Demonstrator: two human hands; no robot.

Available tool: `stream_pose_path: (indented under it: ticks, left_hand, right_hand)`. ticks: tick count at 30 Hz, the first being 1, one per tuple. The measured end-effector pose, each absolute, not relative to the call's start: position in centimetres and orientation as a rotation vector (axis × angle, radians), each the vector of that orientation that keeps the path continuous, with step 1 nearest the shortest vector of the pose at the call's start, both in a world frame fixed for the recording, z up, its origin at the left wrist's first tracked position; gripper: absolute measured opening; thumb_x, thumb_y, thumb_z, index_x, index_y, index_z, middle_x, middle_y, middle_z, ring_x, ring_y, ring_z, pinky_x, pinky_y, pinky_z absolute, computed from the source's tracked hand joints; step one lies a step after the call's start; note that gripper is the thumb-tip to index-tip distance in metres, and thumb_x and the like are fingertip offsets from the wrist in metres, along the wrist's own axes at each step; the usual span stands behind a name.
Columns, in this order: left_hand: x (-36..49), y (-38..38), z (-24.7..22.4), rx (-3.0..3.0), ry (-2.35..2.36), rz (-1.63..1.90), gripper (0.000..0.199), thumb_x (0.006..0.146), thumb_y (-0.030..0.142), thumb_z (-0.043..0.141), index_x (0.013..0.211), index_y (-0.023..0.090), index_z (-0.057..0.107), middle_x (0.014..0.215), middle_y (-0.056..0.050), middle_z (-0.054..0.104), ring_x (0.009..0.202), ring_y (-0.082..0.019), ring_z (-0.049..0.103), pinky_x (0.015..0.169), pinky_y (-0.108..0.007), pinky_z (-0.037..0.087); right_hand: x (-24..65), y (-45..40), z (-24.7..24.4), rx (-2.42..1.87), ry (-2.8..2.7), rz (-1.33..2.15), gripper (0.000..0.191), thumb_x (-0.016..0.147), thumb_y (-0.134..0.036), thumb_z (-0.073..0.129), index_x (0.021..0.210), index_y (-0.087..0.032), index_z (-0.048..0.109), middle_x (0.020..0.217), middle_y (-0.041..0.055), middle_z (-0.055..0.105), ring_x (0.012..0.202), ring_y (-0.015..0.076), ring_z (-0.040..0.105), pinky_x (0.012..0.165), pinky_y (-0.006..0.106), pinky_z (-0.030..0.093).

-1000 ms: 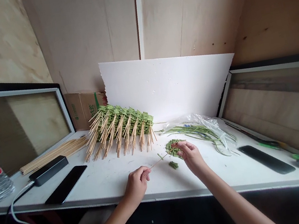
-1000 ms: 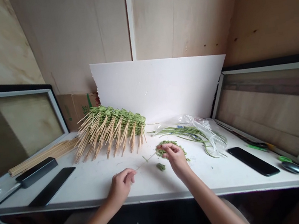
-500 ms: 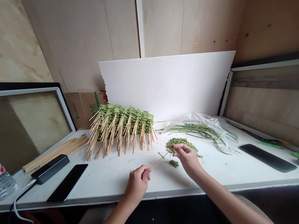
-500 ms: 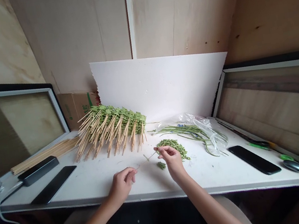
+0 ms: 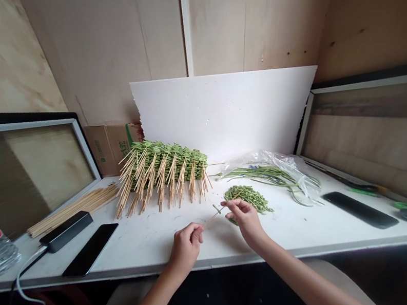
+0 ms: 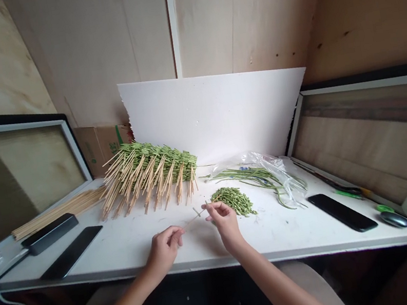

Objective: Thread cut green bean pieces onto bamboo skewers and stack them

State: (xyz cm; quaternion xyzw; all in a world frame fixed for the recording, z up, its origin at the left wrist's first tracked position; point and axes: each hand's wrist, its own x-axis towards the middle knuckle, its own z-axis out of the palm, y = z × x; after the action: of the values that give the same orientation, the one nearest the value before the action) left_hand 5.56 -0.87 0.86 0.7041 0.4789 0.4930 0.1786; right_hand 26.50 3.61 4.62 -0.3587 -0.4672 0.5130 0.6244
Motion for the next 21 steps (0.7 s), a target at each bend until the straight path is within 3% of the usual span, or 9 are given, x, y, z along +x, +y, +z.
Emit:
stream_pose_path:
  ticks: [5,9,14,16,21]
  left_hand:
    - [5.7,-1.0,1.0,1.996,1.347,1.380,0.033,0.103,0.035,0.049,0.082,0.017,0.066,0.062,0.001,0.061,0.053,-0.011,0.054,0.058,-0.022,0.041]
    - [5.7,-0.9,1.1,1.982,1.341,1.383,0.034,0.103,0.036,0.049,0.082,0.017,0.066,0.061,0.001,0.061,0.053,-0.012,0.054,0.058,-0.022,0.041]
    - [5.7,-0.9,1.2,1.915,1.359,1.430,0.033,0.104,0.039,0.048,0.087,0.017,0.067,0.062,0.001,0.062,0.052,-0.012,0.054,0.058,-0.023,0.041]
    - [5.7,-0.8,1.2,1.891,1.380,1.451,0.033,0.104,0.039,0.048,0.090,0.017,0.067,0.062,0.001,0.063,0.053,-0.013,0.055,0.058,-0.023,0.041]
    - [5.6,-0.8,1.2,1.909,1.406,1.451,0.032,0.104,0.039,0.048,0.091,0.017,0.068,0.062,0.000,0.063,0.054,-0.013,0.055,0.057,-0.023,0.040]
  right_hand:
    - [25.3,3.1,3.5,-0.804,-1.155,1.159,0.033,0.076,-0.052,0.084,0.077,-0.020,0.073,0.089,0.0080,0.077,0.082,0.0227,0.070,0.075,0.035,0.055]
    - [25.0,3.0,3.4,-0.809,-1.195,1.170,0.032,0.078,-0.050,0.083,0.082,-0.020,0.076,0.095,0.0086,0.076,0.085,0.0231,0.069,0.072,0.033,0.055]
    - [27.3,3.9,5.6,-0.839,-1.326,1.127,0.038,0.088,-0.055,0.071,0.106,-0.023,0.079,0.118,0.0110,0.075,0.097,0.0256,0.069,0.076,0.036,0.057]
    - [29.1,4.7,6.6,-0.904,-1.411,1.024,0.045,0.094,-0.059,0.060,0.117,-0.023,0.076,0.112,0.0118,0.077,0.100,0.0274,0.069,0.073,0.036,0.057]
    - [33.5,6.7,7.4,-1.240,-2.009,0.636,0.036,0.091,-0.053,0.064,0.093,-0.022,0.083,0.091,0.0109,0.079,0.079,0.0267,0.070,0.065,0.036,0.054]
